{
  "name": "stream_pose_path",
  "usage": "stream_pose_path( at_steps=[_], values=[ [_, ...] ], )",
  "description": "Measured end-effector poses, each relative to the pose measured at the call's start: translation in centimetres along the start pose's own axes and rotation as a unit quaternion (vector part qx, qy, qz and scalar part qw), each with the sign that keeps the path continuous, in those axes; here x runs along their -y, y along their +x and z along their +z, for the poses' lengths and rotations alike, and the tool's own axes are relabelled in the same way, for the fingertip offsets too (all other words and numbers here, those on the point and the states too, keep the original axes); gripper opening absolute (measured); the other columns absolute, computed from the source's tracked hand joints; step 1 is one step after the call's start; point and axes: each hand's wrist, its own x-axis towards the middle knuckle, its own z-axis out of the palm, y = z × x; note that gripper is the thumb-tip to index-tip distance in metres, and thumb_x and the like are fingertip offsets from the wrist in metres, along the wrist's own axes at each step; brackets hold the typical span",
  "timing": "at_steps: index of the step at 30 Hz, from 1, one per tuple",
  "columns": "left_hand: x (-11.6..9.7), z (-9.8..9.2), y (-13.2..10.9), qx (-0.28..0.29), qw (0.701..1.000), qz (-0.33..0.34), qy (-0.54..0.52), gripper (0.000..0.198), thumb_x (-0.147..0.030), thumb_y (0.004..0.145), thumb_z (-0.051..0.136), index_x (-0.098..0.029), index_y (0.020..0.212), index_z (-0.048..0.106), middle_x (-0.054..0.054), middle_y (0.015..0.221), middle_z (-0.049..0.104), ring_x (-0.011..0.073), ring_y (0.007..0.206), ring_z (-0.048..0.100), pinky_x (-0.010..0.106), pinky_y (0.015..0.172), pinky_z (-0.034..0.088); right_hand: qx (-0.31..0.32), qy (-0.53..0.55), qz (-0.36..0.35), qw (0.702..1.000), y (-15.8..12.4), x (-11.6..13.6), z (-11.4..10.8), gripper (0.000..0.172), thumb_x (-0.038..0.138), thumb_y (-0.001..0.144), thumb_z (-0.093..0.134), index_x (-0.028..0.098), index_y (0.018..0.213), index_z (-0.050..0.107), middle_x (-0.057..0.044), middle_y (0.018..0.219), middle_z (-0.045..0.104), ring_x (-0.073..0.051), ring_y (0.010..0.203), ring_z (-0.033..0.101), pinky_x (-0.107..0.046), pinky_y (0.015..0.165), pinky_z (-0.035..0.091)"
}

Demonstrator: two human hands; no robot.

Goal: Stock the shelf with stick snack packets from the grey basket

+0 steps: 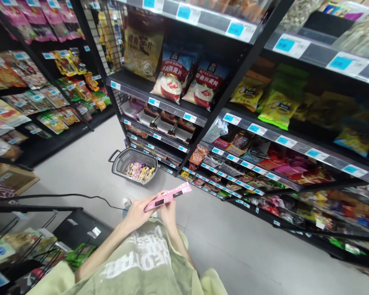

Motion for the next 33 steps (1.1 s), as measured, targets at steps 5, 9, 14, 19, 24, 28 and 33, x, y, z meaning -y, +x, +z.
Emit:
stream_pose_path(
  at_steps=[5, 9, 14, 19, 24, 28, 33],
  values=[
    [0.4, -0.5, 0.3, 0.051, 0.997, -0.030, 0.052, 0.045, -0.030, 0.096, 0.051, -0.023, 0.139, 0.057, 0.009, 0.136, 0.066, 0.0266, 0.119, 0.067, 0.037, 0.101, 0.052, 0.020, -0.004, 0.028, 0.999, 0.2, -1.8, -0.2, 0.059, 0.072, 0.087, 0.052, 0.018, 0.102, 0.071, -0.008, 0.095, 0.070, -0.022, 0.083, 0.066, -0.033, 0.075, 0.054],
    [0.1, -1.6, 1.2, 0.052, 0.994, -0.082, 0.043, 0.043, -0.035, 0.095, 0.053, -0.023, 0.137, 0.056, 0.008, 0.130, 0.069, 0.0249, 0.113, 0.069, 0.032, 0.095, 0.052, 0.062, -0.043, 0.073, 0.994, 0.3, -1.5, 0.8, 0.062, 0.069, 0.097, 0.036, 0.020, 0.119, 0.068, -0.010, 0.118, 0.070, -0.025, 0.110, 0.065, -0.039, 0.101, 0.048],
    [1.2, -3.9, 2.9, 0.075, 0.984, -0.119, 0.107, 0.040, -0.033, 0.094, 0.051, -0.023, 0.133, 0.057, 0.010, 0.110, 0.075, 0.0276, 0.102, 0.073, 0.030, 0.082, 0.051, 0.103, -0.073, 0.076, 0.989, 1.1, -0.7, 3.0, 0.062, 0.067, 0.099, 0.036, 0.025, 0.136, 0.061, -0.007, 0.148, 0.055, -0.024, 0.142, 0.045, -0.042, 0.123, 0.028],
    [4.3, -6.0, 4.3, 0.141, 0.960, -0.119, 0.212, 0.057, -0.035, 0.094, 0.049, -0.016, 0.147, 0.044, 0.017, 0.100, 0.076, 0.0351, 0.095, 0.074, 0.036, 0.078, 0.050, 0.110, -0.061, 0.133, 0.983, 2.4, -2.6, 7.4, 0.065, 0.069, 0.091, 0.054, 0.022, 0.134, 0.064, -0.010, 0.142, 0.061, -0.030, 0.136, 0.052, -0.047, 0.120, 0.031],
    [7.4, -7.3, 4.4, 0.135, 0.974, -0.107, 0.147, 0.056, -0.038, 0.095, 0.047, -0.015, 0.146, 0.042, 0.020, 0.108, 0.073, 0.0351, 0.101, 0.072, 0.042, 0.087, 0.051, 0.005, -0.010, 0.146, 0.989, 4.6, -3.6, 11.8, 0.057, 0.069, 0.086, 0.060, 0.017, 0.105, 0.073, -0.012, 0.107, 0.074, -0.028, 0.102, 0.069, -0.041, 0.098, 0.050],
    [9.8, -8.9, 4.7, 0.008, 0.968, -0.106, -0.228, 0.070, -0.048, 0.090, 0.059, -0.021, 0.151, 0.035, 0.018, 0.143, 0.057, 0.0299, 0.127, 0.060, 0.044, 0.107, 0.045, -0.063, 0.034, 0.057, 0.996, 7.0, -0.3, 13.4, 0.041, 0.057, 0.090, 0.062, 0.016, 0.091, 0.070, -0.010, 0.088, 0.072, -0.023, 0.083, 0.069, -0.034, 0.079, 0.054],
    [11.7, -10.5, 6.2, -0.116, 0.716, -0.226, -0.651, 0.051, -0.050, 0.090, 0.053, -0.018, 0.129, 0.056, 0.016, 0.139, 0.061, 0.0284, 0.126, 0.061, 0.044, 0.107, 0.049, -0.043, 0.059, -0.047, 0.996, 8.0, 1.1, 16.9, 0.031, 0.047, 0.095, 0.057, 0.021, 0.077, 0.056, -0.002, 0.068, 0.060, -0.017, 0.065, 0.060, -0.032, 0.069, 0.052]
  ],
)
